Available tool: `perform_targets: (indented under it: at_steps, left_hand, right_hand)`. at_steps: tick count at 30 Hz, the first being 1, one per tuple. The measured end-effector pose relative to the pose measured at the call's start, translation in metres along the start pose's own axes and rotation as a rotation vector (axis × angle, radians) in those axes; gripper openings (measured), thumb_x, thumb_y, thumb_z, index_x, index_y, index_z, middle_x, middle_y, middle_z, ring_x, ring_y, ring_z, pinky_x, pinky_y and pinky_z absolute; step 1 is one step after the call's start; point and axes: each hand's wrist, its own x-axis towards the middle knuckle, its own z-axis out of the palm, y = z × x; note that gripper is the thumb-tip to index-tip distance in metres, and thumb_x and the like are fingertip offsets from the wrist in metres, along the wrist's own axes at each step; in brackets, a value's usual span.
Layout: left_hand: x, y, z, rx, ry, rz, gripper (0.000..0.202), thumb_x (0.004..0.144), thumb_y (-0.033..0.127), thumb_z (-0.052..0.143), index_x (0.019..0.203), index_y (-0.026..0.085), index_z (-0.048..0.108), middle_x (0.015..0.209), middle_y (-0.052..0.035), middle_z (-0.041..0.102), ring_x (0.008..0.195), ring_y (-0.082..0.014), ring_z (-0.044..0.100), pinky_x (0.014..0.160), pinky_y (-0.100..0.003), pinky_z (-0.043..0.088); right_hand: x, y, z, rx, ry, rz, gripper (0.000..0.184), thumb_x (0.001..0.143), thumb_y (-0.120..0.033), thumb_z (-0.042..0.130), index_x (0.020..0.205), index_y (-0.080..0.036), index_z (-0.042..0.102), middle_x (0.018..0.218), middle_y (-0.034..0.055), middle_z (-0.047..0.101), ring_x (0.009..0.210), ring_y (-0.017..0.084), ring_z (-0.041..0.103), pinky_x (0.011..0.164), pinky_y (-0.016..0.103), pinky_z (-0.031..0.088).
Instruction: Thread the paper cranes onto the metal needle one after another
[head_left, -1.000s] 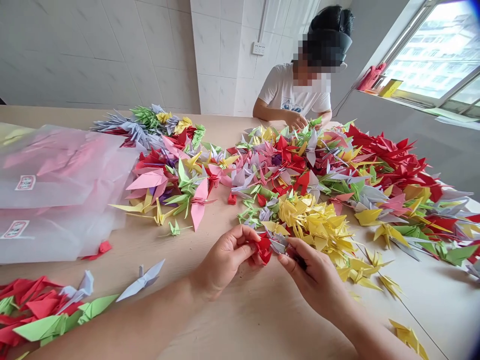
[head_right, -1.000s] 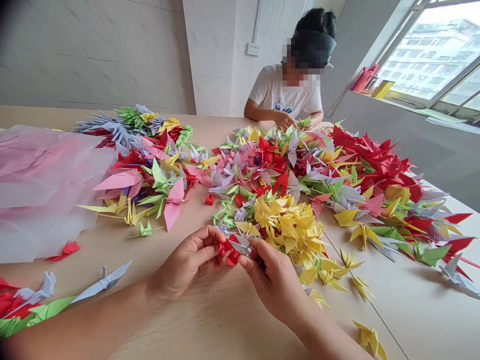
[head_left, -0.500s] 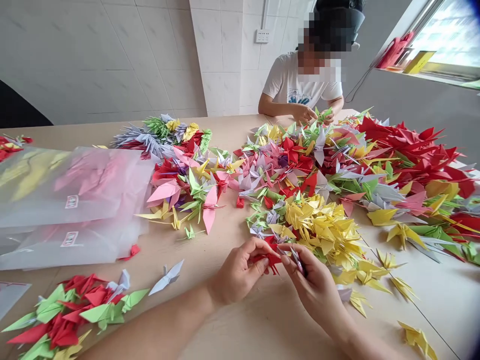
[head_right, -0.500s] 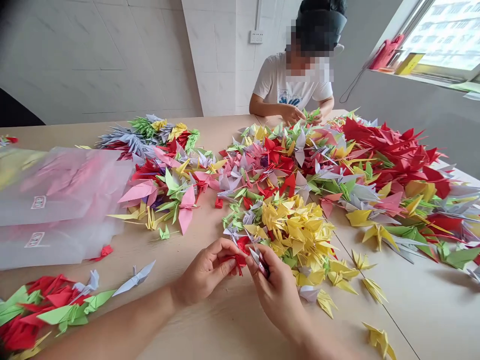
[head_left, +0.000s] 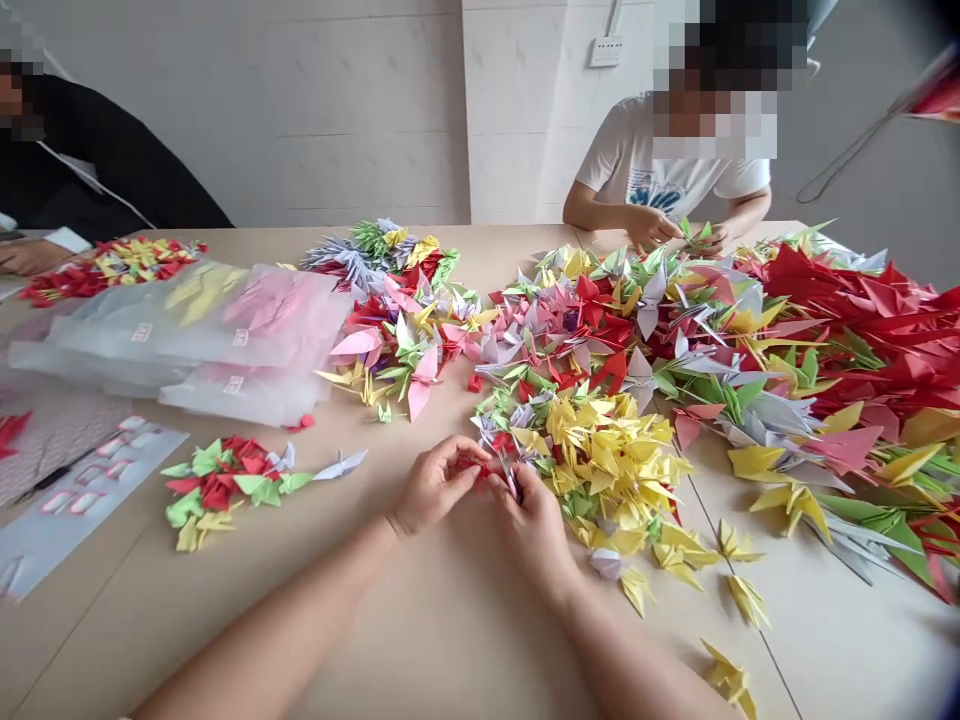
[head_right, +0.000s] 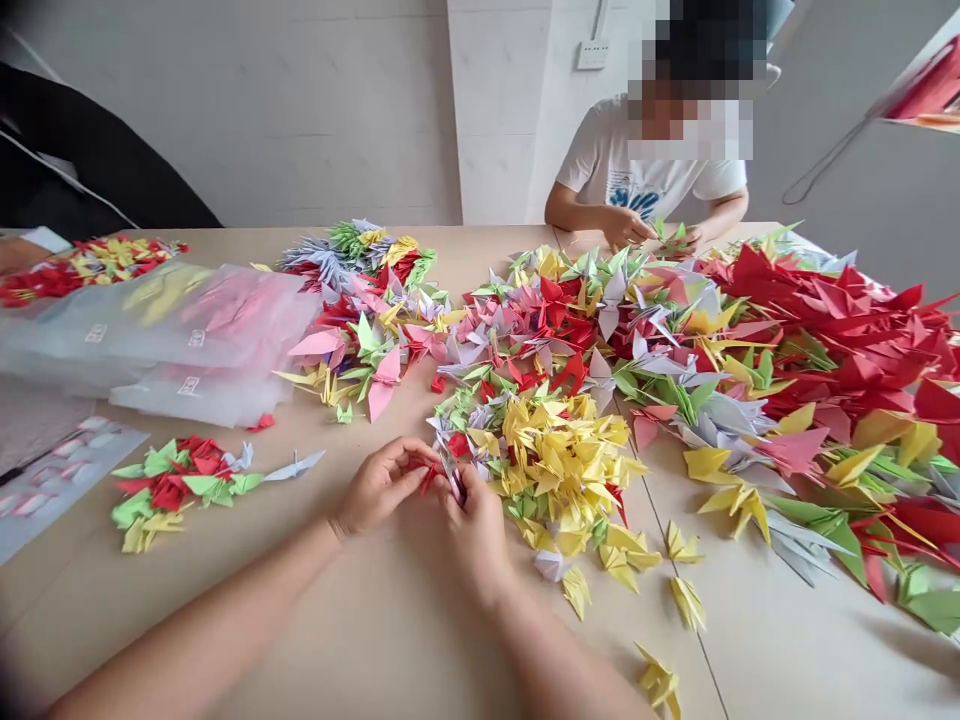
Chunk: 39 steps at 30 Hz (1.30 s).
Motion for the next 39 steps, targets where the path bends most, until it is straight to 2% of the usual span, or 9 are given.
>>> perform_targets:
  at_steps: [3, 6, 10, 13, 18, 23, 29, 32, 39]
  left_hand:
    - [-0.004, -0.001, 0.004, -0.004, 0.101, -0.014, 0.012, 0.078, 0.025, 0.061, 0.086, 0.016, 0.061, 0.079, -0.0027, 0.062, 0.071, -0.0132, 0.057, 0.066, -0.024, 0.046]
    - [-0.013, -0.006, 0.008, -0.031, 0.161, -0.031, 0.013, 0.076, 0.027, 0.062, 0.082, 0.016, 0.06, 0.071, -0.0003, 0.061, 0.062, -0.0107, 0.054, 0.06, -0.023, 0.045]
    - [-0.025, -0.014, 0.01, -0.059, 0.206, -0.059, 0.014, 0.076, 0.028, 0.062, 0.083, 0.016, 0.062, 0.069, -0.0004, 0.063, 0.054, -0.0097, 0.053, 0.05, -0.021, 0.041]
    - [-0.028, -0.016, 0.009, -0.087, 0.208, -0.063, 0.012, 0.075, 0.026, 0.061, 0.08, 0.016, 0.063, 0.067, 0.0004, 0.063, 0.051, -0.0095, 0.053, 0.049, -0.022, 0.043]
    - [-0.027, -0.009, 0.003, -0.187, 0.121, -0.073, 0.008, 0.075, 0.021, 0.06, 0.075, 0.015, 0.066, 0.069, -0.0012, 0.066, 0.065, -0.0133, 0.059, 0.061, -0.024, 0.047]
    - [-0.029, -0.004, -0.006, -0.338, 0.032, -0.167, 0.008, 0.073, 0.019, 0.063, 0.077, 0.014, 0.067, 0.07, -0.0016, 0.068, 0.067, -0.0132, 0.061, 0.068, -0.026, 0.047]
    - [-0.034, 0.001, -0.007, -0.515, -0.157, -0.357, 0.013, 0.068, 0.017, 0.07, 0.08, 0.013, 0.067, 0.075, -0.0031, 0.069, 0.066, -0.0118, 0.062, 0.063, -0.022, 0.046]
    - [-0.034, 0.003, -0.005, -0.563, -0.204, -0.42, 0.013, 0.067, 0.016, 0.072, 0.078, 0.012, 0.067, 0.073, -0.0016, 0.068, 0.06, -0.0084, 0.059, 0.06, -0.02, 0.046]
    - [-0.035, 0.003, -0.006, -0.614, -0.25, -0.472, 0.012, 0.069, 0.017, 0.072, 0.077, 0.012, 0.065, 0.065, -0.0013, 0.067, 0.057, -0.0083, 0.058, 0.057, -0.019, 0.044]
  right_hand:
    - [0.0, 0.002, -0.003, -0.001, -0.019, -0.017, 0.022, 0.085, -0.035, 0.047, 0.071, -0.019, 0.047, 0.061, -0.0048, 0.037, 0.056, 0.012, 0.033, 0.052, 0.023, 0.029]
    - [-0.002, 0.005, -0.005, -0.001, -0.047, -0.033, 0.021, 0.084, -0.035, 0.047, 0.07, -0.019, 0.049, 0.061, -0.0049, 0.038, 0.057, 0.012, 0.034, 0.054, 0.023, 0.028]
    - [-0.002, 0.006, -0.008, -0.012, -0.081, -0.027, 0.022, 0.082, -0.035, 0.048, 0.069, -0.018, 0.053, 0.06, -0.0044, 0.04, 0.056, 0.013, 0.033, 0.053, 0.024, 0.028]
    - [-0.001, 0.004, -0.009, -0.016, -0.12, -0.01, 0.021, 0.082, -0.034, 0.048, 0.075, -0.017, 0.058, 0.06, -0.0031, 0.046, 0.055, 0.013, 0.036, 0.052, 0.024, 0.029]
    - [0.001, -0.001, -0.01, 0.012, -0.206, 0.029, 0.023, 0.08, -0.035, 0.052, 0.068, -0.016, 0.057, 0.058, -0.0019, 0.052, 0.051, 0.011, 0.039, 0.048, 0.023, 0.029]
    - [0.0, -0.01, -0.016, 0.095, -0.332, 0.121, 0.03, 0.078, -0.043, 0.056, 0.071, -0.014, 0.062, 0.062, -0.0013, 0.056, 0.046, 0.007, 0.033, 0.042, 0.02, 0.024]
    - [-0.01, -0.015, -0.023, 0.193, -0.456, 0.234, 0.037, 0.073, -0.049, 0.062, 0.077, -0.013, 0.066, 0.063, -0.0006, 0.059, 0.042, 0.005, 0.024, 0.038, 0.02, 0.015]
    - [-0.016, -0.013, -0.025, 0.226, -0.452, 0.256, 0.037, 0.072, -0.05, 0.063, 0.078, -0.013, 0.065, 0.063, -0.0011, 0.058, 0.043, 0.005, 0.025, 0.038, 0.02, 0.016]
    - [-0.014, -0.016, -0.026, 0.279, -0.497, 0.253, 0.032, 0.072, -0.046, 0.065, 0.071, -0.014, 0.065, 0.056, -0.0033, 0.056, 0.042, 0.006, 0.031, 0.038, 0.02, 0.018]
